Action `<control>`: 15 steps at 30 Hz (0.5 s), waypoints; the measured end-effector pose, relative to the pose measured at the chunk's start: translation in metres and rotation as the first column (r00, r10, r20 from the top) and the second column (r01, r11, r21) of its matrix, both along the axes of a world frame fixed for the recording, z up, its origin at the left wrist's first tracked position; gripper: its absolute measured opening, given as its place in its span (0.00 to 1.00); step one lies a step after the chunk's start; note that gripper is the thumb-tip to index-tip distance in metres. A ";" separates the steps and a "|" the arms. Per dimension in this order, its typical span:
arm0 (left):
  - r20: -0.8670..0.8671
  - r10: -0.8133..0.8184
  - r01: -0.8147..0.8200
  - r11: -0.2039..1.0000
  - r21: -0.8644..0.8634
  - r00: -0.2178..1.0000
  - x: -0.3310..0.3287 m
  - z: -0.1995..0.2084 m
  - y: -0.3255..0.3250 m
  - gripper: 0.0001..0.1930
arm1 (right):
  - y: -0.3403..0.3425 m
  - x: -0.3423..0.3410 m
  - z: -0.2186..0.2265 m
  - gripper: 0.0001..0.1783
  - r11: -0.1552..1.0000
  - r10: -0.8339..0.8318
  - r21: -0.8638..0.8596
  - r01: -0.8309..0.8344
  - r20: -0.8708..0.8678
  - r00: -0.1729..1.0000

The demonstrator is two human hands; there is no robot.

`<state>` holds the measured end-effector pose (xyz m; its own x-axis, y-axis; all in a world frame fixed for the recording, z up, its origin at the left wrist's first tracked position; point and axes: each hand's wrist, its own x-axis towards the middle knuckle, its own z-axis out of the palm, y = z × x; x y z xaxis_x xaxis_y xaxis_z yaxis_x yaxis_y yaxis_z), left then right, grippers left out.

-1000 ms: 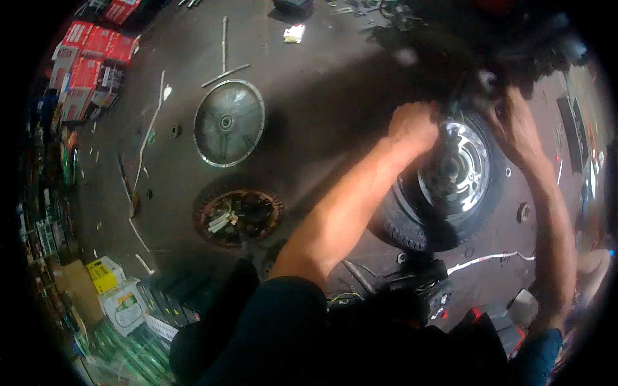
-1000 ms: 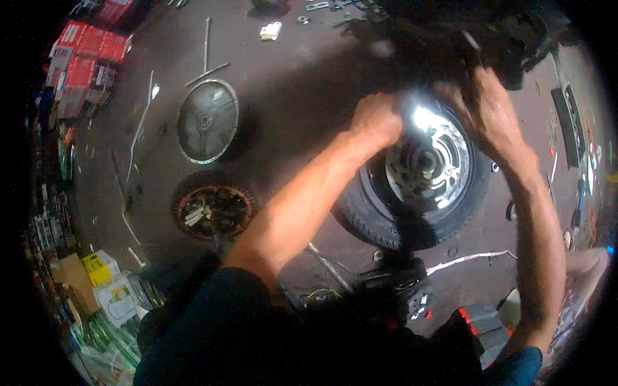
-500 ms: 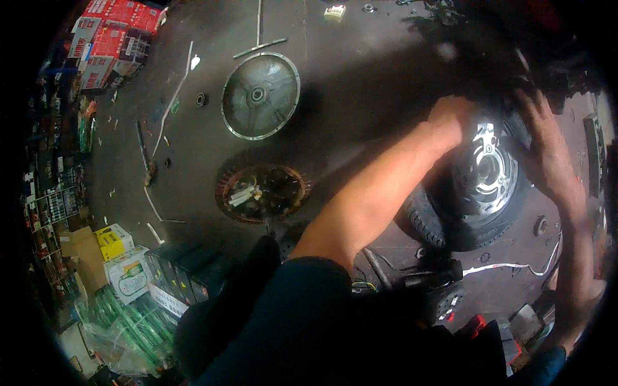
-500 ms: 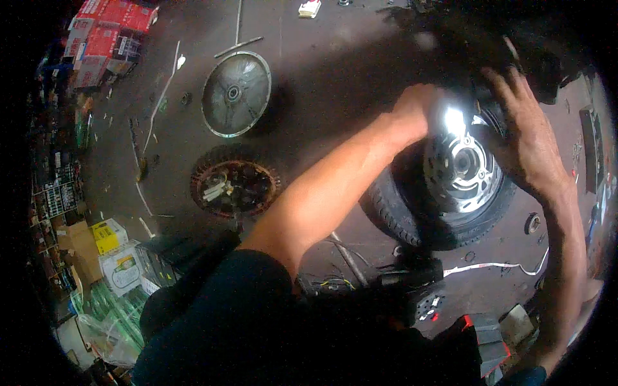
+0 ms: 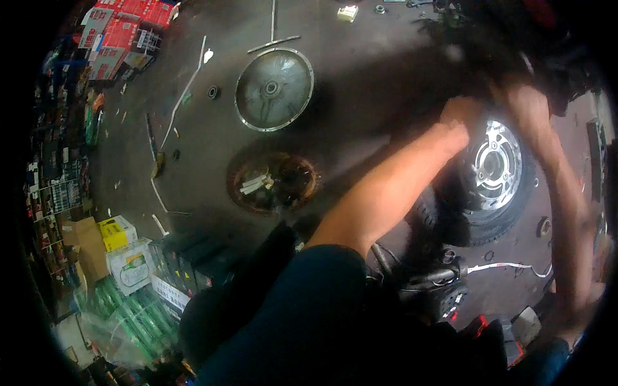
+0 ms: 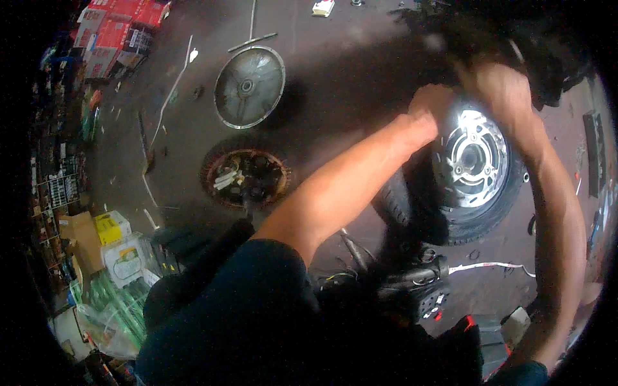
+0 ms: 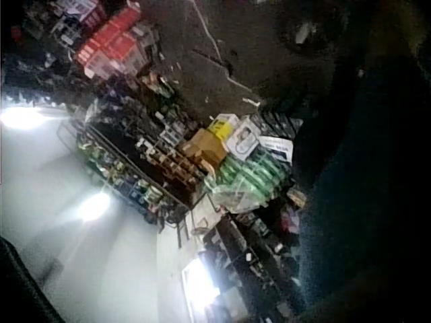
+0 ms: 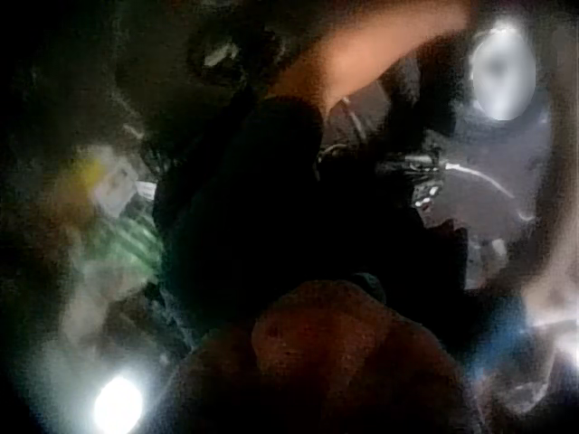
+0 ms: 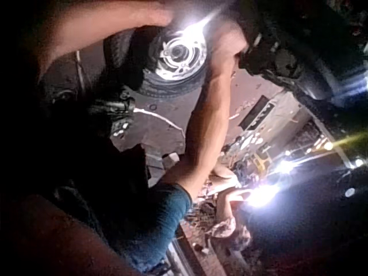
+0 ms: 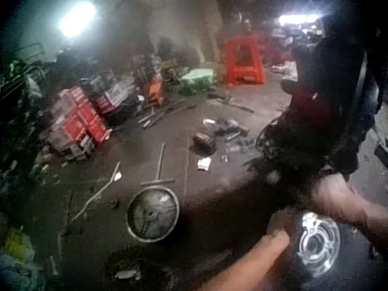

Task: The person services an electric wheel motor by inserting the stator into the wheel hub, turning the wheel assembly, and handling components on the motor cover.

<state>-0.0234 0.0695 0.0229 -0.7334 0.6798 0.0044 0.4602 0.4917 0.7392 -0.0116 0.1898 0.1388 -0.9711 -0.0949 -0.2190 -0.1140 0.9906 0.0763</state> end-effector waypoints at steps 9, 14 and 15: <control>0.044 0.063 -0.065 0.996 0.055 0.997 -0.012 0.003 -0.037 0.11 | 0.022 0.022 -0.011 0.25 0.950 -0.114 -0.303 0.074 -0.116 0.987; -0.032 0.083 -0.081 0.996 0.043 0.996 -0.008 -0.003 -0.018 0.10 | -0.007 0.017 -0.003 0.21 0.972 -0.189 0.129 0.198 -0.084 0.978; -0.062 0.081 -0.079 0.996 0.029 0.995 -0.007 -0.007 -0.024 0.09 | -0.026 0.022 -0.008 0.21 0.961 -0.259 -0.140 0.240 -0.134 0.957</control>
<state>-0.0302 0.0459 0.0157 -0.7830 0.6181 0.0695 0.4663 0.5093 0.7233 0.0108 0.1636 0.1307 -0.9878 0.1381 -0.0718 0.1417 0.9887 -0.0481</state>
